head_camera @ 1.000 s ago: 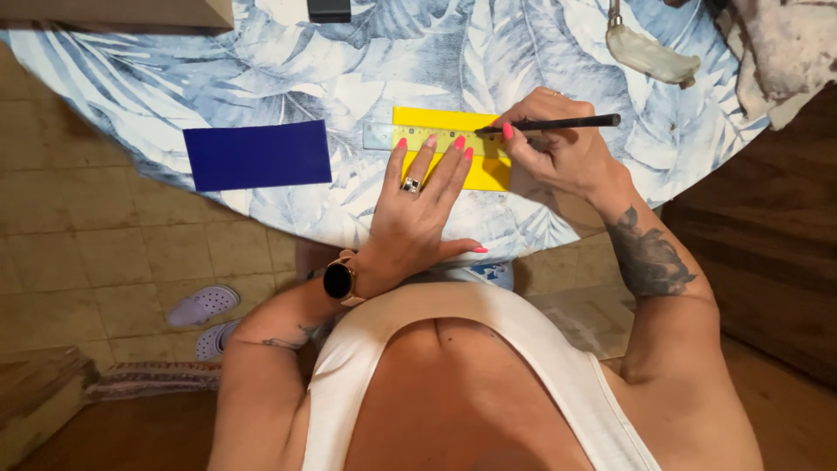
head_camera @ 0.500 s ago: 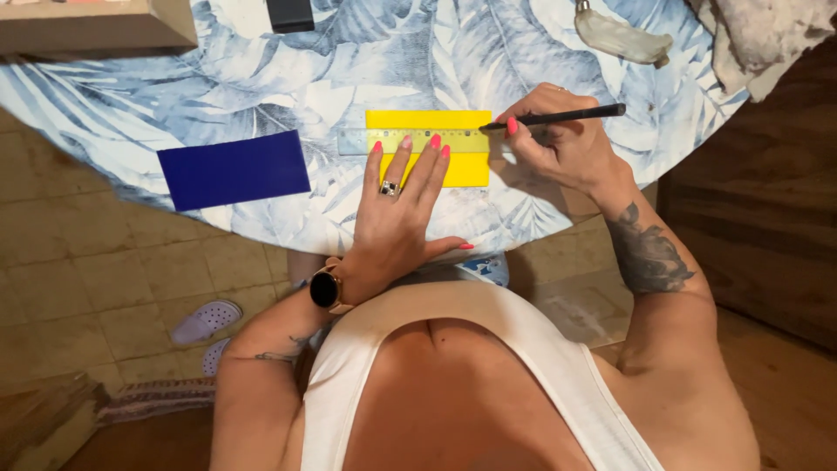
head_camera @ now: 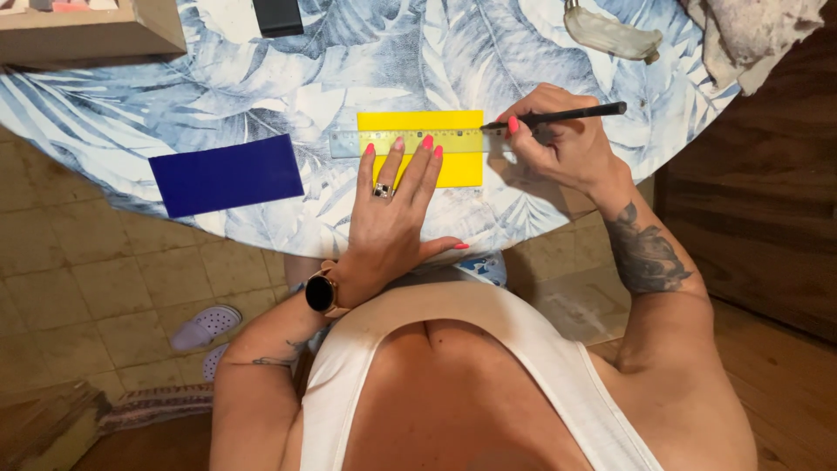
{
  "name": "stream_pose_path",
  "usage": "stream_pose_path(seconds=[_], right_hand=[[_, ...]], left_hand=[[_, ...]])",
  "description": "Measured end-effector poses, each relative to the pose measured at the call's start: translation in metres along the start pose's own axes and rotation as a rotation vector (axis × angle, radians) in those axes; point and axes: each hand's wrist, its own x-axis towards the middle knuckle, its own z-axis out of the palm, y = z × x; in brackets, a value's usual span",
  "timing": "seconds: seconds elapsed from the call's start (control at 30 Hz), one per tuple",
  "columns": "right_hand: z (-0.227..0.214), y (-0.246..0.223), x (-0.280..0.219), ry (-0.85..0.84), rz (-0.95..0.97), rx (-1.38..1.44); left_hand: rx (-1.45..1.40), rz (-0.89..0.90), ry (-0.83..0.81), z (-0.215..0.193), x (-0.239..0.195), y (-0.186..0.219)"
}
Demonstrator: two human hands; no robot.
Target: Measuring, marking, and cutting material strips using various hand tools on a craft table
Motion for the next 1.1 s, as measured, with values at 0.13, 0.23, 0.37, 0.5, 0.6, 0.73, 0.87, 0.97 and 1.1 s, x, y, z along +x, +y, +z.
stream_pose_path(seconds=[0.13,0.23,0.37,0.5,0.6,0.73,0.87,0.97,1.1], right_hand=[[-0.0004,0.0004,-0.0003,-0.008,0.004,-0.007],[-0.0007,0.0003,-0.0002,-0.008,-0.003,-0.020],[-0.0007,0.0001,-0.0003,-0.013,0.008,-0.030],[-0.0010,-0.0015,0.0003,-0.019,0.022,-0.023],[-0.0017,-0.0028,0.0013,-0.011,0.026,-0.020],[-0.0023,-0.0024,0.0008,0.013,0.046,-0.016],[-0.0013,-0.0006,0.0006,0.004,0.045,-0.031],[-0.0001,-0.0003,0.0008,-0.001,0.022,-0.016],[0.0000,-0.0005,0.0009,-0.004,0.028,-0.030]], left_hand=[[-0.020,0.006,0.012,0.0001,-0.0001,-0.0007],[-0.022,0.005,0.005,0.0011,-0.0005,-0.0009],[-0.043,0.005,-0.005,0.0023,-0.0007,-0.0015],[-0.030,0.004,-0.005,0.0026,-0.0011,-0.0014],[-0.026,0.003,-0.004,0.0023,-0.0012,-0.0015],[-0.018,0.007,-0.001,0.0018,-0.0013,-0.0015],[-0.027,0.004,-0.001,0.0007,-0.0007,-0.0015],[-0.035,0.002,0.003,-0.0002,-0.0005,-0.0013],[-0.033,0.004,-0.001,0.0017,-0.0010,-0.0014]])
